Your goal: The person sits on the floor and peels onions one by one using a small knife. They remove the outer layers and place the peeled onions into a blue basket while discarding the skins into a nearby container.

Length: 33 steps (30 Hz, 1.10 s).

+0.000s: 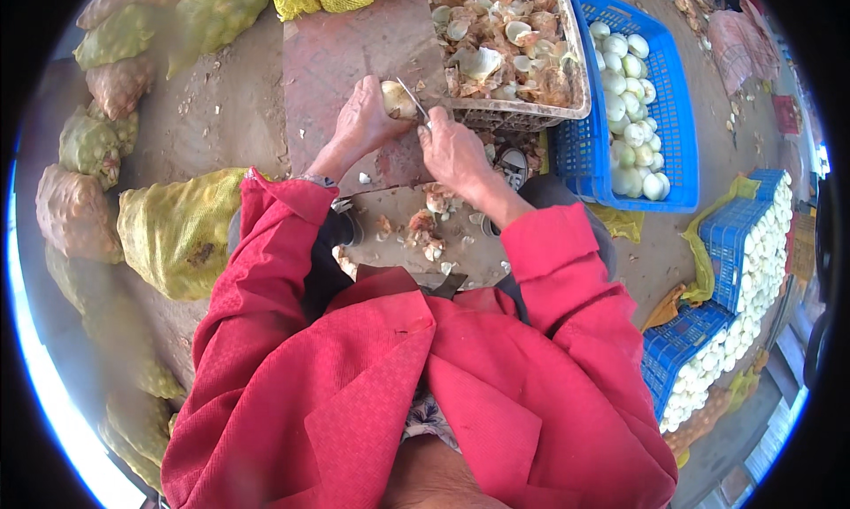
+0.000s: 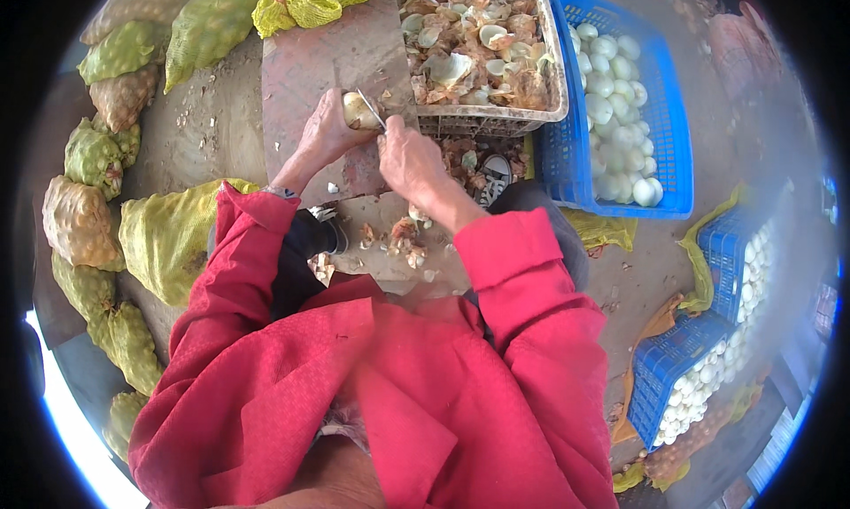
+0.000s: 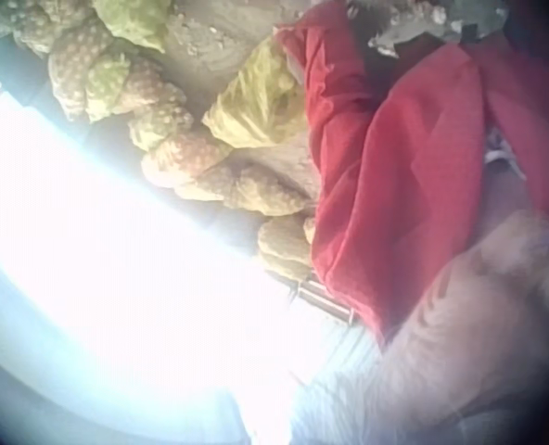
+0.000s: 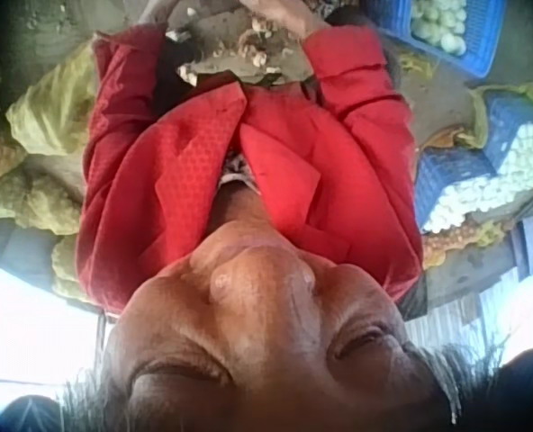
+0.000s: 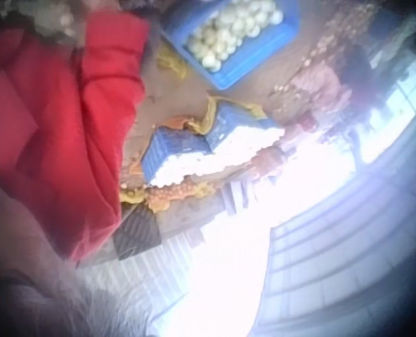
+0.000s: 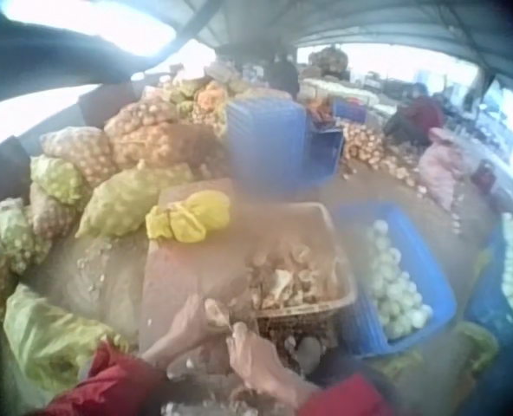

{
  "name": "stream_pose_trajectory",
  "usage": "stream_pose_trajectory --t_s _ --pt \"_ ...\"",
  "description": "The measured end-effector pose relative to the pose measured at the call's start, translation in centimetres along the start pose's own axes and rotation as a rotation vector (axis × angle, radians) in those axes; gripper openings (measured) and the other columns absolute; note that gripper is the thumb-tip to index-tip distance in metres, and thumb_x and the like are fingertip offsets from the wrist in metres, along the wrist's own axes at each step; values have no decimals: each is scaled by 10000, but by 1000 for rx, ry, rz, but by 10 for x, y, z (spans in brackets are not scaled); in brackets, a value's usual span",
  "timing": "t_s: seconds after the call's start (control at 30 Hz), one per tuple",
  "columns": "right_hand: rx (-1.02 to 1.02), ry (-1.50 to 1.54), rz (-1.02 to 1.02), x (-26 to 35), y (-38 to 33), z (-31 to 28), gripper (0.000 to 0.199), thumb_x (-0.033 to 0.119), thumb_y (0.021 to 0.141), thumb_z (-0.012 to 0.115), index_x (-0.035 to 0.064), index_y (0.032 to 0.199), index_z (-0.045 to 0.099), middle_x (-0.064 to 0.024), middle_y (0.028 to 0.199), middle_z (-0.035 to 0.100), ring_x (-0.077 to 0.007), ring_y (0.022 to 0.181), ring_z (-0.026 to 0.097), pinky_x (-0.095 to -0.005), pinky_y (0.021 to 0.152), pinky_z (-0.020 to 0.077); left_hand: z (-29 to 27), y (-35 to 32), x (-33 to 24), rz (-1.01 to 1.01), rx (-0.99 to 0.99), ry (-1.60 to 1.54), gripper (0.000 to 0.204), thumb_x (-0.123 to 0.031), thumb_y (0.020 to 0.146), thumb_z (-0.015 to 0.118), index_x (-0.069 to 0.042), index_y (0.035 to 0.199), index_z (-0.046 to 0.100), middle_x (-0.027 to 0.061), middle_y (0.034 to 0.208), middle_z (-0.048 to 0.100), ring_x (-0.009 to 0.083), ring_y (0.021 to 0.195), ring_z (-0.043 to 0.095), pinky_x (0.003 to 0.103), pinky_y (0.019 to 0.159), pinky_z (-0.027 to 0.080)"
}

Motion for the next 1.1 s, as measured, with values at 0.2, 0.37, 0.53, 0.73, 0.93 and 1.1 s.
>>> stream_pose_trajectory --t_s 0.2,0.37,0.53,0.73,0.93,1.1 --pt "-98 175 63 -9 4 -3 237 219 853 445 -9 892 394 -251 638 559 -432 642 554 -486 576 441 4 1 6 3 13 16 611 -306 574 725 15 974 394 219 999 485 350 961 488 397 792 415" --pt "14 36 -13 6 -1 4 225 216 849 453 4 877 381 -235 633 566 -413 637 568 -471 569 456 1 -1 2 33 -17 33 605 -286 573 726 20 974 391 225 993 480 358 955 485 400 789 415" --pt "30 49 -43 4 3 1 181 161 823 469 15 868 372 -244 605 534 -419 600 540 -482 525 421 4 -2 5 82 -48 26 611 -272 568 734 19 978 387 218 976 478 365 941 480 406 784 411" --pt "64 24 4 16 -6 -4 139 107 803 457 -8 838 389 -243 613 557 -406 615 571 -469 550 458 2 -7 4 82 -54 47 600 -264 576 734 13 981 389 211 980 468 366 950 469 409 784 409" --pt "102 -107 15 6 10 2 111 47 763 477 -26 814 412 -240 640 580 -376 640 603 -428 567 494 2 -9 -9 26 -32 21 567 -258 584 728 3 955 389 209 975 464 367 947 465 416 777 411" --pt "83 -158 46 3 17 10 122 49 765 457 -35 846 420 -238 644 584 -359 630 611 -409 555 501 3 -8 -8 44 -90 38 530 -260 596 718 -6 930 394 211 957 465 366 936 471 423 764 414"
Point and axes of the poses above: each hand's wrist, its own y-axis towards the middle knuckle, its own z-axis out of the palm, x = y × z, the point moved 3 cm from there along y, towards the middle knuckle
